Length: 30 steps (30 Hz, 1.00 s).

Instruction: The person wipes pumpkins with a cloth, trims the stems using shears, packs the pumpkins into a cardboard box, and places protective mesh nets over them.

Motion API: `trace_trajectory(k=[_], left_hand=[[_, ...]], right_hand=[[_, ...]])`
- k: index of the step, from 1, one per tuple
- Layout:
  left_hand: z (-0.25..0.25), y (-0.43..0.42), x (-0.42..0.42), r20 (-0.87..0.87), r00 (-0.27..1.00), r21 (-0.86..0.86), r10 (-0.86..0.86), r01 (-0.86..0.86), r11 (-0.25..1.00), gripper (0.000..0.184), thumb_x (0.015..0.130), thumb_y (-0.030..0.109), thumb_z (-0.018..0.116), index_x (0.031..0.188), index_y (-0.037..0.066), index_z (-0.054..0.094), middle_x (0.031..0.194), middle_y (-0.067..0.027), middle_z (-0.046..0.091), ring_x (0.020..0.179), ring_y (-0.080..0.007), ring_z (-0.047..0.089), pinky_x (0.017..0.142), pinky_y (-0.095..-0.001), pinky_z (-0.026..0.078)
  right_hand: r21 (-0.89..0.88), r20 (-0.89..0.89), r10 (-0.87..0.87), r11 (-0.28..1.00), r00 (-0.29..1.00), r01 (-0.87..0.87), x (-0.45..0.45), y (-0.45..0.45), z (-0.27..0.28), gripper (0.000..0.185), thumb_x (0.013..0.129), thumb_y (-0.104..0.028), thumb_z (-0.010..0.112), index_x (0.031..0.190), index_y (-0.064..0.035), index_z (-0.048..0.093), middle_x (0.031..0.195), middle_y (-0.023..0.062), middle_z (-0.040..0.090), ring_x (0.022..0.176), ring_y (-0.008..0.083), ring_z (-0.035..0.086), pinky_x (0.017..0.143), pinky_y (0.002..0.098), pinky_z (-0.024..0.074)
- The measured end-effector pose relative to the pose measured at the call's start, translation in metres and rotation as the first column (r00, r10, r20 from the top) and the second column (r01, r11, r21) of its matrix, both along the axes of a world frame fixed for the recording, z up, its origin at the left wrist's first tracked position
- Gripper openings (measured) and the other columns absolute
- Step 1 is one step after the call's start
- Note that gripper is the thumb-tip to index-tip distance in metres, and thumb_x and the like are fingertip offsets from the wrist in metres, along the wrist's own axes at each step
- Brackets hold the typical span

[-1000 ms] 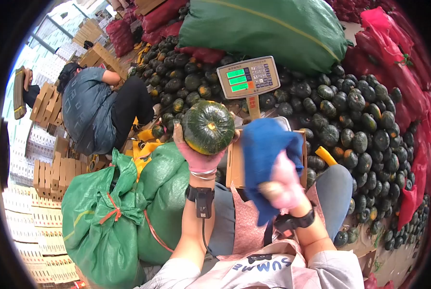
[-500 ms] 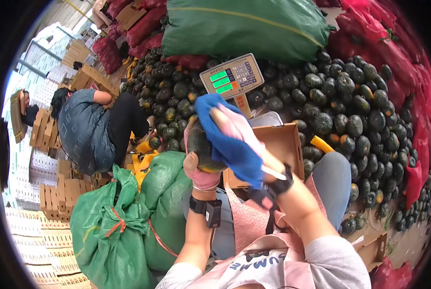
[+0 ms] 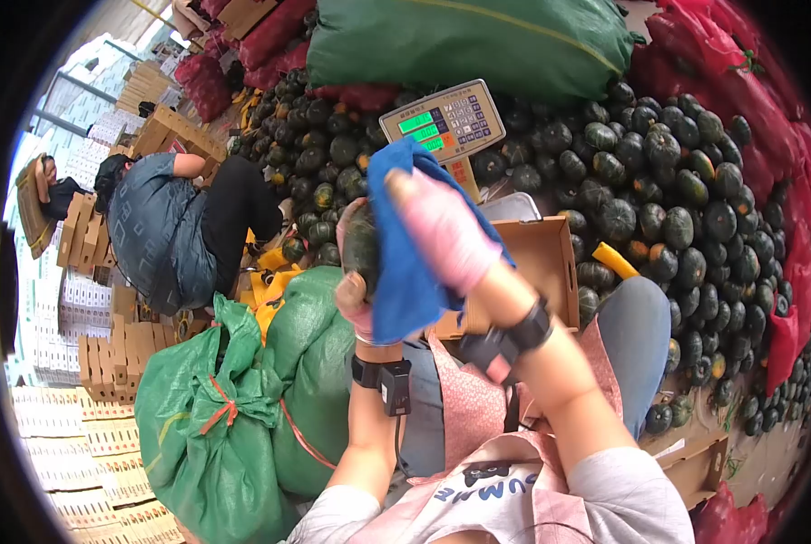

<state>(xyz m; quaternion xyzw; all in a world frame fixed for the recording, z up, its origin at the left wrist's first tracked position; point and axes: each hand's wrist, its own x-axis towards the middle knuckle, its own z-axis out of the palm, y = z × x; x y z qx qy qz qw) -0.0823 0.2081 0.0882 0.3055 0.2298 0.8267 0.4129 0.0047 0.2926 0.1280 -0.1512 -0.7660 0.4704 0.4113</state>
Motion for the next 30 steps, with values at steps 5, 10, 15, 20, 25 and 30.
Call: trace_trajectory(k=[5, 10, 15, 20, 25, 30], left_hand=[[-0.008, 0.001, 0.005, 0.248, 0.962, 0.029, -0.110, 0.106, 0.994, 0.078, 0.072, 0.041, 0.064, 0.133, 0.000, 0.037, 0.123, -0.0169, 0.052, 0.112, -0.0284, 0.053, 0.097, -0.0411, 0.044], [-0.017, 0.000, 0.000, 0.410, 0.908, -0.085, -0.080, 0.125, 0.989, 0.079, 0.076, 0.054, 0.054, 0.134, 0.003, 0.037, 0.125, -0.0165, 0.051, 0.114, -0.0289, 0.052, 0.099, -0.0442, 0.041], [-0.013, 0.004, -0.003, 0.240, 0.960, -0.063, -0.140, 0.160, 0.985, 0.082, 0.074, 0.055, 0.056, 0.135, 0.003, 0.035, 0.122, -0.0166, 0.053, 0.110, -0.0283, 0.054, 0.096, -0.0426, 0.044], [-0.013, 0.004, -0.007, 0.078, 0.969, -0.051, -0.235, 0.239, 0.970, 0.087, 0.071, 0.049, 0.063, 0.135, 0.000, 0.032, 0.122, -0.0166, 0.053, 0.108, -0.0280, 0.056, 0.094, -0.0403, 0.046], [-0.013, -0.001, -0.002, 0.203, 0.929, -0.007, -0.311, 0.319, 0.948, 0.087, 0.070, 0.049, 0.064, 0.133, -0.003, 0.034, 0.123, -0.0174, 0.052, 0.110, -0.0287, 0.055, 0.096, -0.0405, 0.045], [-0.009, 0.000, -0.001, 0.157, 0.938, -0.077, -0.310, 0.325, 0.943, 0.080, 0.070, 0.044, 0.064, 0.131, -0.001, 0.038, 0.118, -0.0155, 0.054, 0.107, -0.0269, 0.056, 0.095, -0.0385, 0.045]], right_hand=[[-0.460, -0.211, 0.002, 0.882, 0.978, -0.101, 0.025, -0.003, -0.048, 0.038, 0.090, -0.017, 0.048, 0.122, 0.0038, 0.047, 0.108, 0.0108, 0.058, 0.099, 0.0189, 0.054, 0.087, 0.0297, 0.0432], [-0.719, -0.385, 0.056, 0.608, 0.921, -0.337, 0.042, -0.022, -0.075, 0.040, 0.094, -0.020, 0.048, 0.130, -0.0024, 0.044, 0.103, 0.0012, 0.059, 0.082, 0.0077, 0.054, 0.072, 0.0223, 0.0479], [-0.600, -0.115, -0.007, 0.797, 0.993, -0.063, 0.041, -0.024, -0.059, 0.045, 0.094, -0.023, 0.049, 0.133, -0.0039, 0.039, 0.105, 0.0043, 0.055, 0.081, 0.0104, 0.056, 0.067, 0.0247, 0.0491], [-0.467, -0.037, 0.064, 0.881, 0.997, -0.074, 0.051, -0.020, -0.021, 0.045, 0.092, -0.024, 0.053, 0.132, -0.0075, 0.040, 0.110, 0.0051, 0.051, 0.093, 0.0135, 0.053, 0.075, 0.0259, 0.0478], [-0.507, -0.252, 0.143, 0.823, 0.957, -0.256, 0.054, -0.012, -0.026, 0.039, 0.091, -0.019, 0.055, 0.127, -0.0070, 0.046, 0.115, 0.0036, 0.050, 0.099, 0.0118, 0.050, 0.081, 0.0260, 0.0454], [-0.602, -0.243, 0.165, 0.747, 0.956, -0.283, 0.055, -0.013, -0.028, 0.048, 0.089, -0.018, 0.058, 0.132, -0.0065, 0.040, 0.119, 0.0046, 0.051, 0.105, 0.0127, 0.050, 0.091, 0.0280, 0.0414]])
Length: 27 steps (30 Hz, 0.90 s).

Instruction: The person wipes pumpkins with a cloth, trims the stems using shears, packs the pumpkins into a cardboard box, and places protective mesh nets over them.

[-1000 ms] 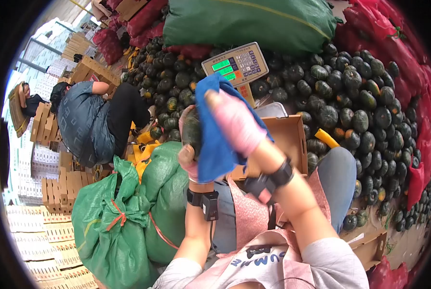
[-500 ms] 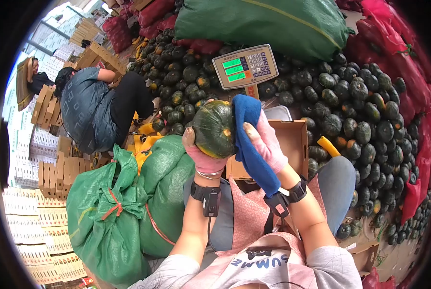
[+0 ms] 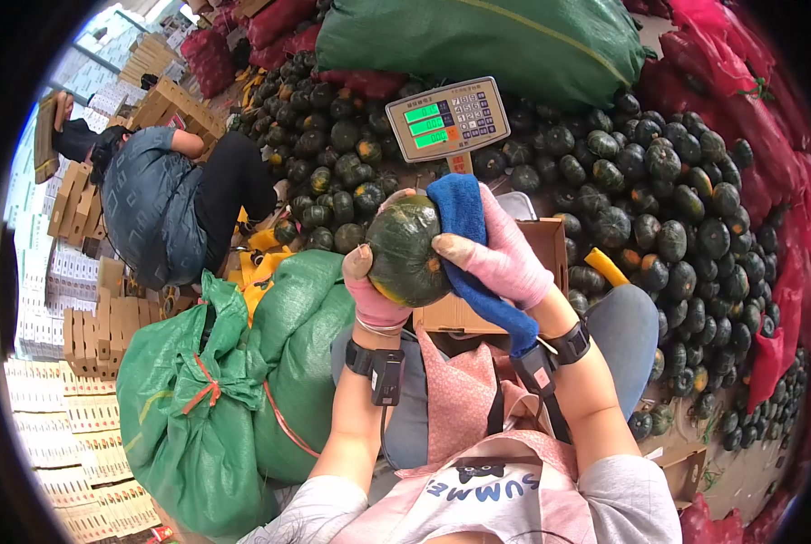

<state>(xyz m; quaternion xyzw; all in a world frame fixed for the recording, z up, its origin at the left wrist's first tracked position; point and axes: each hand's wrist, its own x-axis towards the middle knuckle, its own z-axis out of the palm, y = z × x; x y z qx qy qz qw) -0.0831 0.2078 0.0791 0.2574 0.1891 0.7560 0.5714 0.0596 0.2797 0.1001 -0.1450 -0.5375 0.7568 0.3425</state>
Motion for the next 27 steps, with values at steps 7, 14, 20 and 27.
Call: trace_trajectory(k=[7, 14, 20, 27], left_hand=[[-0.012, -0.001, 0.000, 0.172, 0.985, 0.009, -0.035, 0.034, 0.999, 0.078, 0.077, 0.058, 0.052, 0.129, 0.000, 0.045, 0.123, -0.0147, 0.055, 0.110, -0.0272, 0.055, 0.097, -0.0393, 0.043], [-0.001, -0.003, 0.002, 0.146, 0.989, -0.076, 0.024, -0.013, 0.997, 0.072, 0.080, 0.055, 0.050, 0.128, 0.001, 0.046, 0.120, -0.0135, 0.057, 0.109, -0.0258, 0.056, 0.096, -0.0378, 0.043], [0.006, -0.001, 0.014, -0.148, 0.985, -0.033, 0.090, -0.096, 0.995, 0.071, 0.073, 0.037, 0.063, 0.130, 0.003, 0.039, 0.115, -0.0106, 0.055, 0.105, -0.0210, 0.055, 0.093, -0.0328, 0.044], [-0.018, 0.007, 0.006, 0.092, 0.952, -0.206, 0.290, -0.267, 0.941, 0.046, 0.082, 0.040, 0.053, 0.110, 0.004, 0.057, 0.106, -0.0113, 0.062, 0.098, -0.0228, 0.059, 0.090, -0.0368, 0.046]], right_hand=[[-0.015, 0.014, 0.042, 0.999, 0.999, -0.042, 0.010, 0.006, -0.014, 0.056, 0.090, -0.018, 0.057, 0.139, -0.0060, 0.033, 0.128, 0.0046, 0.048, 0.116, 0.0142, 0.045, 0.099, 0.0287, 0.0354], [0.683, 0.051, -0.405, 0.681, 0.913, 0.264, -0.004, -0.010, -0.038, 0.052, 0.095, -0.018, 0.047, 0.141, -0.0040, 0.027, 0.137, 0.0168, 0.042, 0.125, 0.0282, 0.043, 0.103, 0.0338, 0.0320], [0.582, 0.170, -0.619, 0.691, 0.767, 0.429, -0.024, 0.014, -0.020, 0.037, 0.095, -0.020, 0.045, 0.124, 0.0028, 0.043, 0.117, 0.0239, 0.053, 0.113, 0.0392, 0.049, 0.095, 0.0376, 0.0392], [0.747, 0.091, -0.564, 0.583, 0.821, 0.319, -0.021, -0.041, -0.029, 0.052, 0.094, -0.022, 0.041, 0.137, 0.0040, 0.030, 0.143, 0.0266, 0.026, 0.136, 0.0435, 0.018, 0.111, 0.0419, 0.0174]])
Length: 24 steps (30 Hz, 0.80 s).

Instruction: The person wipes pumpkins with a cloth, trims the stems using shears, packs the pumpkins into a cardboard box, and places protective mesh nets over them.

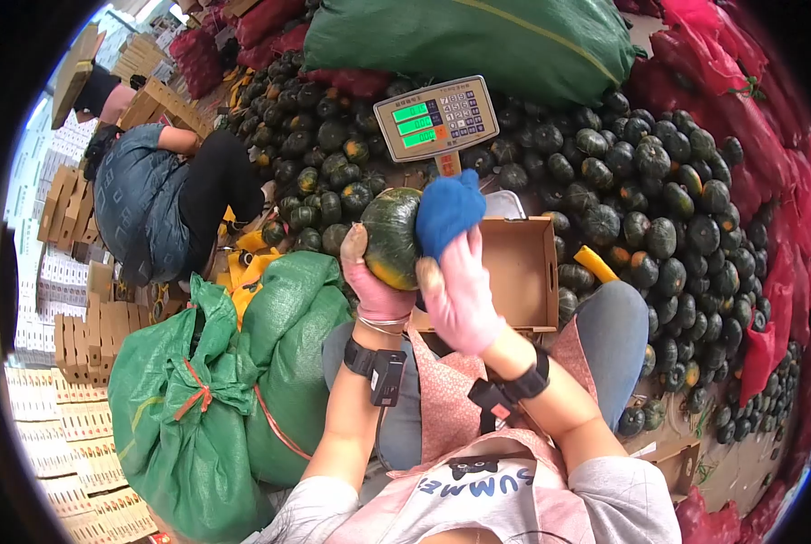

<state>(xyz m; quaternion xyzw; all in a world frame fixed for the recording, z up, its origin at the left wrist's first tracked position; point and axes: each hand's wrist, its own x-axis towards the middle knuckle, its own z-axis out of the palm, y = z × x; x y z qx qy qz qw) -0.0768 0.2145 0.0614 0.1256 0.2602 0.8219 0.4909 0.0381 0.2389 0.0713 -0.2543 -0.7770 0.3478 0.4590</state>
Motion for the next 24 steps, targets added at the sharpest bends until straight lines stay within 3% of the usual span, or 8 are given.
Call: trace_trajectory(k=[3, 7, 10, 12, 15, 18, 20, 24], left_hand=[[-0.001, 0.005, -0.003, 0.007, 1.000, -0.028, 0.015, -0.015, 0.999, 0.047, 0.082, 0.037, 0.054, 0.114, 0.003, 0.054, 0.110, -0.0117, 0.060, 0.100, -0.0222, 0.058, 0.090, -0.0367, 0.046], [0.006, -0.001, 0.013, -0.394, 0.918, 0.035, -0.052, 0.071, 0.997, 0.063, 0.074, 0.033, 0.062, 0.127, 0.005, 0.042, 0.116, -0.0093, 0.052, 0.103, -0.0197, 0.055, 0.095, -0.0343, 0.043], [0.013, -0.003, 0.018, -0.264, 0.955, 0.147, -0.135, 0.178, 0.973, 0.060, 0.075, 0.027, 0.060, 0.127, 0.004, 0.042, 0.115, -0.0091, 0.052, 0.103, -0.0180, 0.054, 0.092, -0.0305, 0.043], [0.002, 0.007, 0.015, -0.358, 0.933, 0.118, 0.038, 0.005, 0.993, 0.058, 0.077, 0.025, 0.058, 0.128, 0.003, 0.041, 0.115, -0.0090, 0.052, 0.101, -0.0175, 0.054, 0.090, -0.0295, 0.044], [-0.002, 0.013, 0.003, -0.553, 0.825, -0.013, 0.114, -0.146, 0.989, 0.054, 0.082, 0.022, 0.052, 0.130, 0.001, 0.038, 0.117, -0.0104, 0.050, 0.104, -0.0185, 0.051, 0.093, -0.0305, 0.041], [-0.017, 0.013, 0.005, -0.601, 0.789, 0.061, 0.129, -0.116, 0.991, 0.058, 0.085, 0.025, 0.050, 0.134, 0.000, 0.033, 0.128, -0.0121, 0.041, 0.115, -0.0206, 0.043, 0.101, -0.0337, 0.033], [-0.011, 0.009, 0.017, -0.423, 0.901, 0.219, 0.099, -0.005, 0.976, 0.062, 0.087, 0.029, 0.052, 0.137, 0.002, 0.030, 0.136, -0.0123, 0.035, 0.123, -0.0217, 0.038, 0.105, -0.0357, 0.029], [0.005, -0.003, 0.008, -0.194, 0.953, 0.074, -0.232, 0.250, 0.965, 0.067, 0.077, 0.021, 0.068, 0.134, 0.004, 0.035, 0.126, -0.0095, 0.047, 0.115, -0.0211, 0.048, 0.098, -0.0337, 0.040]], right_hand=[[0.204, 0.327, 0.006, 0.976, 0.945, -0.077, 0.018, -0.019, -0.004, 0.051, 0.092, -0.019, 0.040, 0.137, 0.0031, 0.032, 0.142, 0.0273, 0.027, 0.135, 0.0431, 0.020, 0.111, 0.0428, 0.0202], [-0.280, -0.115, 0.069, 0.955, 0.991, -0.099, 0.008, 0.032, -0.010, 0.048, 0.096, -0.026, 0.036, 0.134, 0.0029, 0.037, 0.130, 0.0267, 0.043, 0.127, 0.0366, 0.038, 0.105, 0.0368, 0.0304], [-0.437, -0.187, 0.148, 0.873, 0.971, -0.217, 0.012, 0.045, -0.013, 0.055, 0.099, -0.040, 0.028, 0.134, 0.0020, 0.038, 0.124, 0.0241, 0.052, 0.120, 0.0321, 0.049, 0.099, 0.0352, 0.0364], [-0.197, -0.064, 0.041, 0.979, 0.997, -0.053, 0.016, 0.014, -0.012, 0.054, 0.097, -0.035, 0.034, 0.136, 0.0020, 0.034, 0.132, 0.0243, 0.044, 0.127, 0.0327, 0.037, 0.104, 0.0368, 0.0268], [-0.145, 0.116, 0.323, 0.941, 0.939, -0.306, 0.029, -0.022, -0.015, 0.052, 0.091, -0.025, 0.040, 0.136, 0.0007, 0.036, 0.143, 0.0272, 0.025, 0.138, 0.0423, 0.011, 0.112, 0.0467, 0.0052], [0.156, 0.269, 0.207, 0.954, 0.941, -0.255, 0.036, -0.018, -0.011, 0.055, 0.091, -0.038, 0.041, 0.131, 0.0001, 0.045, 0.143, 0.0268, 0.025, 0.139, 0.0425, 0.009, 0.110, 0.0530, -0.0023], [0.177, 0.086, 0.003, 0.984, 0.996, -0.018, 0.033, 0.000, -0.006, 0.077, 0.086, -0.064, 0.040, 0.130, -0.0006, 0.046, 0.143, 0.0225, 0.028, 0.136, 0.0406, 0.018, 0.110, 0.0485, 0.0062], [-0.486, -0.724, 0.109, 0.621, 0.681, -0.615, 0.034, 0.006, -0.004, 0.098, 0.079, -0.078, 0.033, 0.143, -0.0032, 0.025, 0.141, 0.0090, 0.035, 0.128, 0.0195, 0.036, 0.105, 0.0338, 0.0295]])
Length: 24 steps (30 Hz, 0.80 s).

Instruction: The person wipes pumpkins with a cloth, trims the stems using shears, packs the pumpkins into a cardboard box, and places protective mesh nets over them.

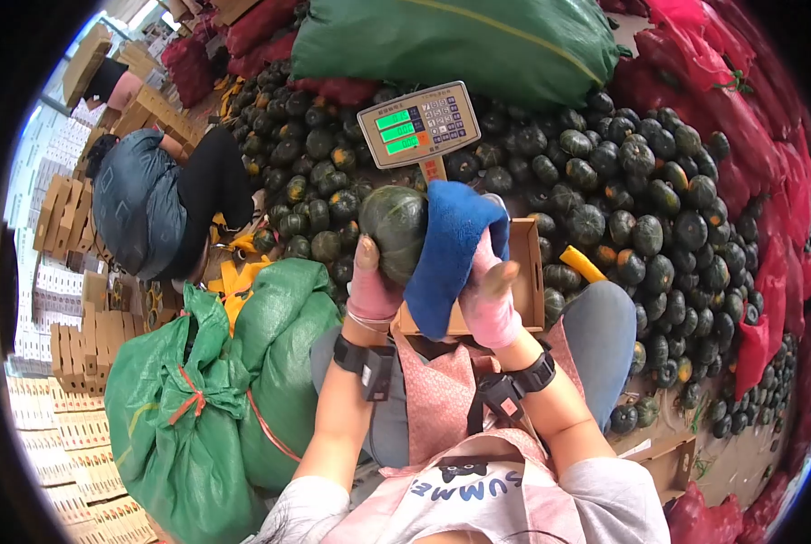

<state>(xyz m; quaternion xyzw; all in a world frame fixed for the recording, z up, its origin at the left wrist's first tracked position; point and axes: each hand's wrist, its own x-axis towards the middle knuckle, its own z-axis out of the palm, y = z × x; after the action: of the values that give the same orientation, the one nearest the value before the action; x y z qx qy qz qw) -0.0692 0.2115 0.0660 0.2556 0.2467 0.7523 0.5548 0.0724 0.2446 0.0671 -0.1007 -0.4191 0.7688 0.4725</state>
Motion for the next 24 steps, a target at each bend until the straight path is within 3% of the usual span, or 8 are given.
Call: trace_trajectory(k=[4, 8, 9, 11, 14, 19, 22, 24], left_hand=[[0.010, -0.001, -0.001, -0.184, 0.977, -0.014, -0.105, 0.104, 0.994, 0.081, 0.062, 0.006, 0.081, 0.131, 0.004, 0.038, 0.118, -0.0062, 0.053, 0.106, -0.0189, 0.054, 0.093, -0.0321, 0.045], [0.017, -0.001, 0.000, -0.315, 0.949, -0.122, -0.018, -0.022, 0.992, 0.084, 0.054, 0.004, 0.085, 0.127, 0.005, 0.042, 0.116, -0.0054, 0.056, 0.107, -0.0179, 0.054, 0.095, -0.0330, 0.044], [0.011, 0.000, -0.006, -0.464, 0.886, -0.083, 0.030, -0.077, 0.994, 0.090, 0.051, 0.008, 0.088, 0.128, 0.005, 0.041, 0.115, -0.0056, 0.056, 0.106, -0.0179, 0.055, 0.094, -0.0334, 0.044], [0.016, -0.002, -0.013, -0.805, 0.576, 0.015, 0.144, -0.223, 0.975, 0.088, 0.053, 0.015, 0.088, 0.126, 0.005, 0.040, 0.114, -0.0080, 0.055, 0.104, -0.0205, 0.055, 0.093, -0.0336, 0.045], [0.025, -0.005, -0.005, -0.980, 0.030, 0.182, 0.199, -0.287, 0.940, 0.088, 0.056, 0.020, 0.084, 0.129, 0.005, 0.038, 0.120, -0.0148, 0.054, 0.109, -0.0299, 0.056, 0.092, -0.0349, 0.046], [0.014, -0.002, 0.006, -0.902, 0.248, 0.256, 0.353, -0.352, 0.900, 0.095, 0.054, 0.019, 0.083, 0.134, 0.006, 0.034, 0.118, -0.0156, 0.054, 0.104, -0.0301, 0.058, 0.089, -0.0354, 0.047], [0.007, 0.004, 0.007, -0.850, 0.419, 0.167, 0.319, -0.360, 0.918, 0.110, 0.042, 0.013, 0.091, 0.133, 0.004, 0.031, 0.106, -0.0081, 0.055, 0.097, -0.0186, 0.057, 0.088, -0.0321, 0.048], [0.007, 0.004, 0.012, -0.810, 0.485, 0.147, 0.330, -0.377, 0.915, 0.104, 0.046, 0.012, 0.091, 0.132, 0.004, 0.033, 0.109, -0.0087, 0.054, 0.099, -0.0183, 0.057, 0.089, -0.0320, 0.047]], right_hand=[[-0.044, 0.115, -0.080, 0.995, 0.990, 0.085, 0.001, 0.009, 0.004, 0.070, 0.093, -0.057, 0.037, 0.137, -0.0014, 0.037, 0.131, 0.0100, 0.048, 0.119, 0.0196, 0.047, 0.102, 0.0317, 0.0350], [0.242, 0.200, -0.295, 0.939, 0.934, 0.245, -0.004, 0.020, 0.008, 0.045, 0.094, -0.033, 0.046, 0.124, -0.0001, 0.048, 0.117, 0.0104, 0.055, 0.107, 0.0201, 0.054, 0.095, 0.0327, 0.0395], [0.597, 0.274, -0.472, 0.766, 0.838, 0.237, 0.003, 0.027, 0.010, 0.043, 0.093, -0.031, 0.047, 0.122, -0.0001, 0.049, 0.113, 0.0128, 0.056, 0.103, 0.0240, 0.054, 0.091, 0.0344, 0.0398], [0.957, 0.156, -0.759, 0.274, 0.632, 0.093, 0.008, 0.035, 0.018, 0.039, 0.088, -0.026, 0.052, 0.116, 0.0011, 0.051, 0.100, 0.0181, 0.054, 0.092, 0.0358, 0.052, 0.082, 0.0417, 0.0395], [0.945, 0.319, -0.730, 0.292, 0.604, -0.146, 0.003, 0.031, 0.032, 0.030, 0.081, -0.026, 0.058, 0.105, -0.0095, 0.056, 0.099, 0.0198, 0.049, 0.089, 0.0399, 0.049, 0.079, 0.0486, 0.0408], [0.937, 0.346, -0.781, 0.315, 0.520, -0.151, -0.003, 0.029, 0.049, 0.024, 0.080, -0.024, 0.059, 0.099, -0.0090, 0.058, 0.089, 0.0176, 0.051, 0.083, 0.0391, 0.051, 0.075, 0.0422, 0.0448], [0.223, 0.382, -0.364, 0.928, 0.849, 0.298, -0.020, 0.026, 0.023, 0.029, 0.094, -0.023, 0.045, 0.107, -0.0002, 0.057, 0.099, 0.0083, 0.060, 0.091, 0.0182, 0.056, 0.085, 0.0312, 0.0435], [-0.218, 0.245, -0.162, 0.952, 0.956, 0.217, -0.014, 0.030, 0.013, 0.035, 0.096, -0.029, 0.041, 0.112, -0.0028, 0.058, 0.107, 0.0063, 0.061, 0.098, 0.0148, 0.056, 0.091, 0.0289, 0.0429]])
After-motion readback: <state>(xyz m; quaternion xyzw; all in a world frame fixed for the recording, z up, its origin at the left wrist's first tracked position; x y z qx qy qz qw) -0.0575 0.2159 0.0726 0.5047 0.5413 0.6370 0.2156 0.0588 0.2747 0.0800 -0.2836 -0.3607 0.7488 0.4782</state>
